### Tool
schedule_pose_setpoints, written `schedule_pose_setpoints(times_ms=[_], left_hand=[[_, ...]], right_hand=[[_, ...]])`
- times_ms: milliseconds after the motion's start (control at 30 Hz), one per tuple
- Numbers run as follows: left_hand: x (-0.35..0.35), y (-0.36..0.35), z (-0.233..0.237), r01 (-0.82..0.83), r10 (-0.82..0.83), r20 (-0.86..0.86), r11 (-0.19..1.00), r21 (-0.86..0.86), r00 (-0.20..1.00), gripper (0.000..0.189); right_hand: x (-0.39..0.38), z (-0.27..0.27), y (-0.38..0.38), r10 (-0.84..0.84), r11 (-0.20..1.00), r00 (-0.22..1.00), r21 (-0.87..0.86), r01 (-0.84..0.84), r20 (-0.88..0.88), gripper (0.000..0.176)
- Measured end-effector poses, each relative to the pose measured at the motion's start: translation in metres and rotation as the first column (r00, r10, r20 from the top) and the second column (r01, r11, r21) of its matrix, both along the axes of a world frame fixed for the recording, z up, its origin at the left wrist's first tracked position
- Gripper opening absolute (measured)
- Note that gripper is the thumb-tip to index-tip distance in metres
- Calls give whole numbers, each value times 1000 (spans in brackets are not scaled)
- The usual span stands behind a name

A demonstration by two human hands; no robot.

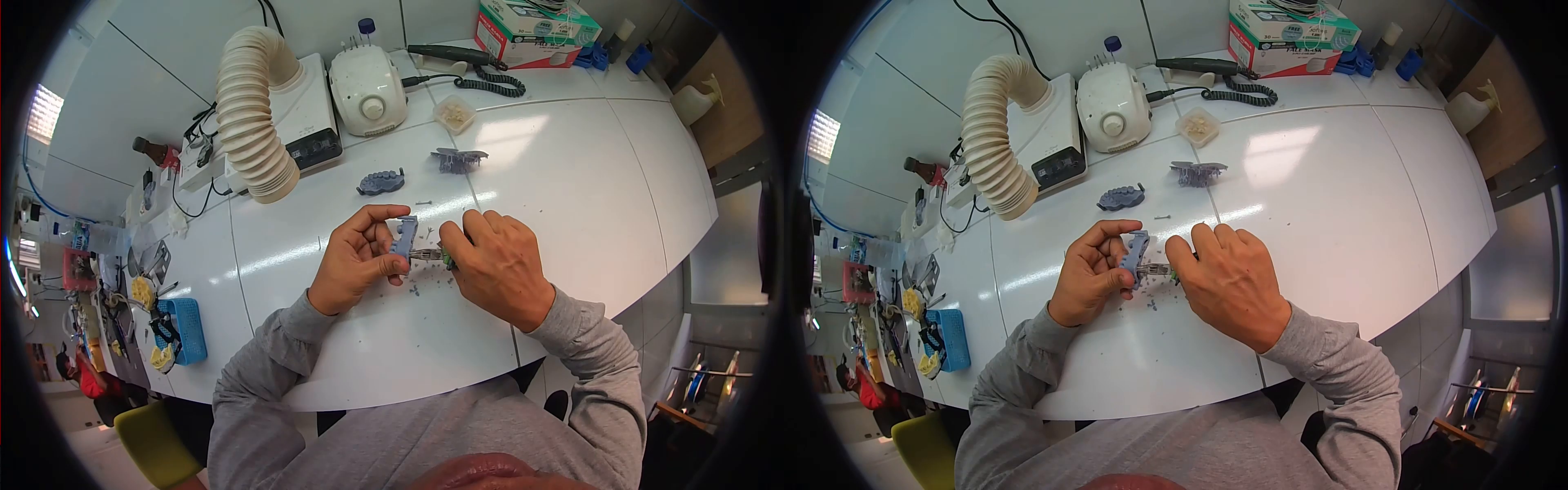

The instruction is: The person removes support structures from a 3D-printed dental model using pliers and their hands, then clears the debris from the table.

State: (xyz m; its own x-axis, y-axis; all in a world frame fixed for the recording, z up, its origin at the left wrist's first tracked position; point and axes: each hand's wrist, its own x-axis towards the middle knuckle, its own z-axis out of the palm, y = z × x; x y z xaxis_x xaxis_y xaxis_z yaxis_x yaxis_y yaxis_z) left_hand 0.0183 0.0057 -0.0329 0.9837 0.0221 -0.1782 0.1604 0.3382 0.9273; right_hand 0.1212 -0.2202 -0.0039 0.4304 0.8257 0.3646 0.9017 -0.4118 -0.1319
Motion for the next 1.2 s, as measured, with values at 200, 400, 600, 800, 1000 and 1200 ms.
schedule_pose_setpoints(times_ms=[200,400,600,800,1000,1200], left_hand=[[-1,2,1,48,-47,2,998,-40,999,66],[-1,1,1,89,-89,16,996,21,996,62],[-2,-6,5,59,-59,-6,997,47,998,64],[-5,-11,2,-35,31,60,997,65,998,66],[-4,-8,2,-32,30,74,999,29,997,65],[-1,-7,-3,36,-26,123,996,-85,992,72]], right_hand=[[1,1,-2,34,999,999,4,-34,-20,15],[5,4,-6,64,997,997,-41,-67,-51,14],[5,6,-9,46,997,997,-66,-51,-63,13],[4,11,-8,24,997,999,-78,-25,-23,14],[12,9,-4,58,998,998,-21,-58,23,16],[18,-3,-4,73,997,996,-7,-72,56,18]])
